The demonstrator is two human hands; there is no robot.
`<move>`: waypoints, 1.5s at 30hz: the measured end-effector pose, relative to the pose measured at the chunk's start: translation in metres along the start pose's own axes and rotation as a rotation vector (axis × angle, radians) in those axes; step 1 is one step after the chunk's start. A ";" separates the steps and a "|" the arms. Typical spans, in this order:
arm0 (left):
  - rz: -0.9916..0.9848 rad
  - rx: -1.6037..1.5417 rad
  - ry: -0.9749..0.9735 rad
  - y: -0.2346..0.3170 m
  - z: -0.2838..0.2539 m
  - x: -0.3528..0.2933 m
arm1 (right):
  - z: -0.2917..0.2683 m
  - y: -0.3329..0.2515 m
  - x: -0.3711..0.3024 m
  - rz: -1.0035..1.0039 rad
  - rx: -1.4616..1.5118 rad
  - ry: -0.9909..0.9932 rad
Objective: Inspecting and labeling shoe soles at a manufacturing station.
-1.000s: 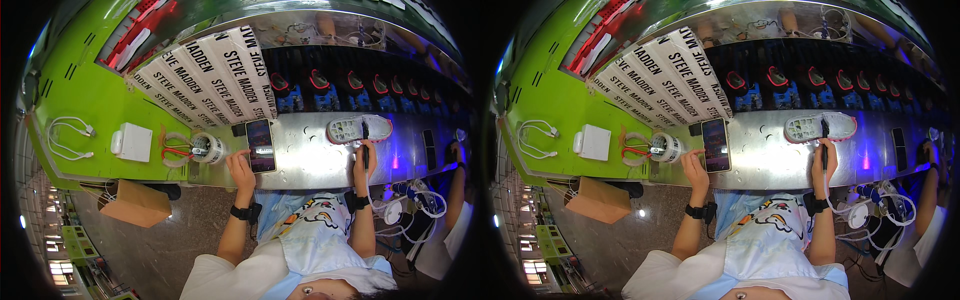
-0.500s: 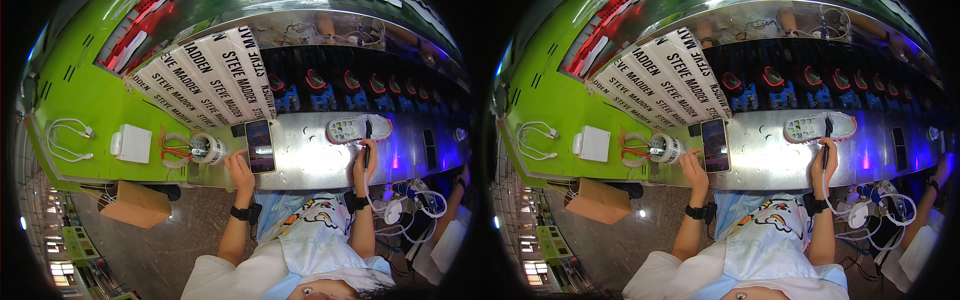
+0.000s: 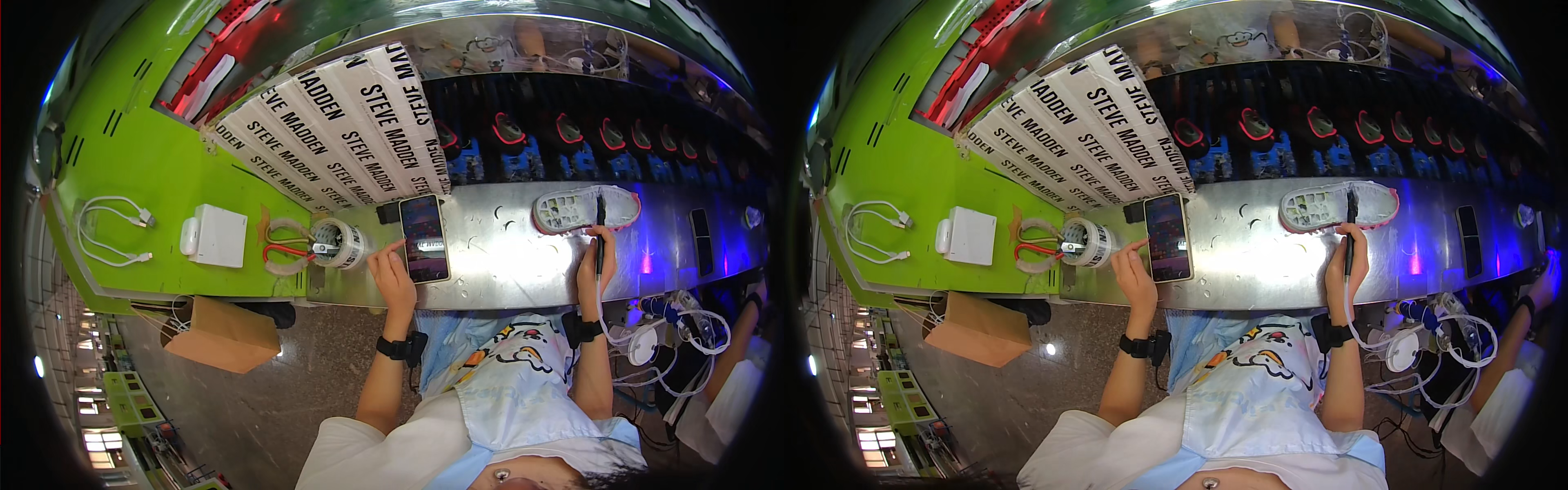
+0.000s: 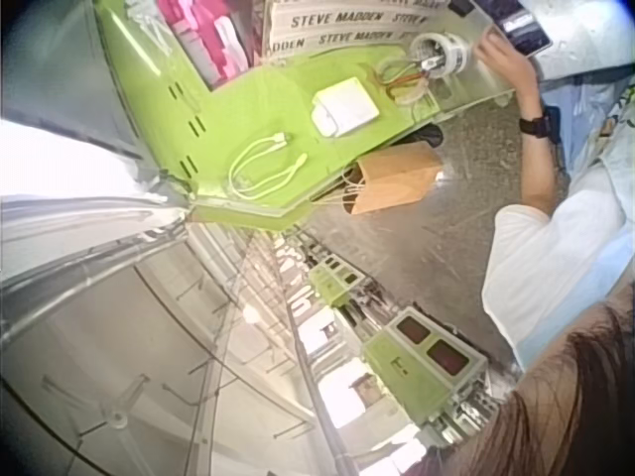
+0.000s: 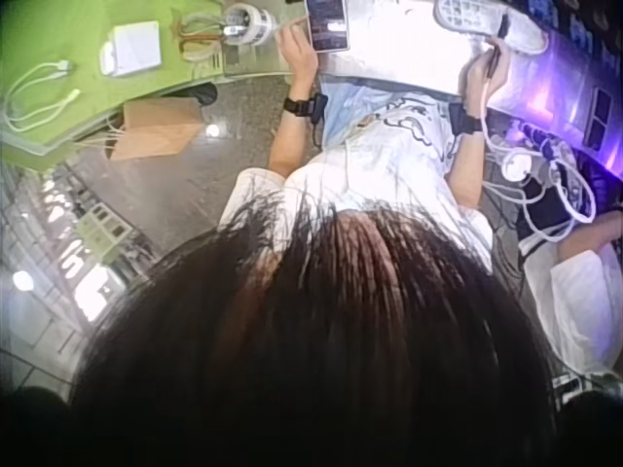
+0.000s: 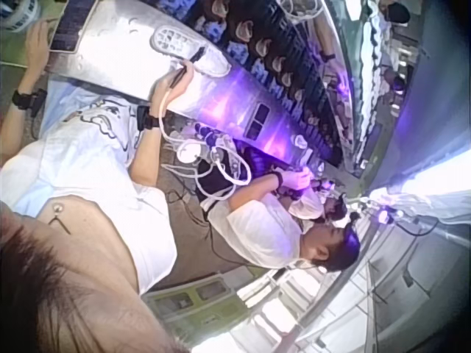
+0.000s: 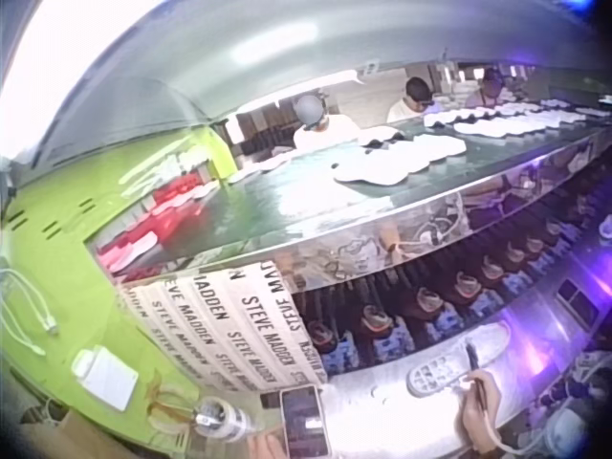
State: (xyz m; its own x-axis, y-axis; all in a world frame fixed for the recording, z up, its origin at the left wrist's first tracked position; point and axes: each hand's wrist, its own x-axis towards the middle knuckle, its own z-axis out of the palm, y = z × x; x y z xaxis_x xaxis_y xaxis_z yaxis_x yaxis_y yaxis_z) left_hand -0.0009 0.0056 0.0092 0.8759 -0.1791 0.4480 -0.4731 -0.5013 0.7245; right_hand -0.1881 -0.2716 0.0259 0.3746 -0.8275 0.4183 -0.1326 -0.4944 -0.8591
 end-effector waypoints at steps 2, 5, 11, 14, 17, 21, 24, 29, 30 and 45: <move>0.000 -0.002 0.001 0.000 0.000 0.000 | 0.000 0.000 0.000 -0.003 -0.009 -0.001; 0.010 -0.018 -0.014 0.001 0.000 0.001 | 0.000 -0.001 0.000 -0.005 0.005 -0.001; 0.044 -0.033 -0.039 0.006 -0.003 0.002 | 0.000 -0.001 0.001 -0.001 0.021 -0.011; 0.055 -0.045 -0.039 0.007 -0.003 0.001 | 0.000 -0.001 0.001 -0.007 0.008 -0.010; 0.080 -0.050 -0.054 0.009 -0.004 0.002 | 0.000 -0.004 0.001 -0.002 0.021 0.004; 0.116 -0.066 -0.064 0.010 -0.004 0.002 | -0.001 -0.006 0.001 0.017 0.036 -0.014; 0.127 -0.070 -0.086 0.007 -0.005 0.001 | 0.000 -0.001 0.000 0.030 0.058 -0.023; -0.007 -0.121 0.010 -0.001 0.004 -0.001 | 0.000 0.003 0.000 0.014 0.039 -0.025; -0.026 -0.142 0.061 -0.001 0.005 -0.001 | 0.000 0.004 0.000 0.015 0.045 -0.022; -0.047 -0.073 -0.095 0.003 -0.001 0.002 | -0.001 0.008 0.000 0.011 0.042 -0.033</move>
State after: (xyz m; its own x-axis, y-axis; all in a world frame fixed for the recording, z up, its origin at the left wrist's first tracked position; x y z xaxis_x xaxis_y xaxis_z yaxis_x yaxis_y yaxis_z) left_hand -0.0004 0.0049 0.0128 0.9006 -0.2378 0.3637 -0.4340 -0.4491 0.7810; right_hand -0.1897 -0.2752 0.0194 0.4038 -0.8229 0.3997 -0.0985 -0.4735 -0.8753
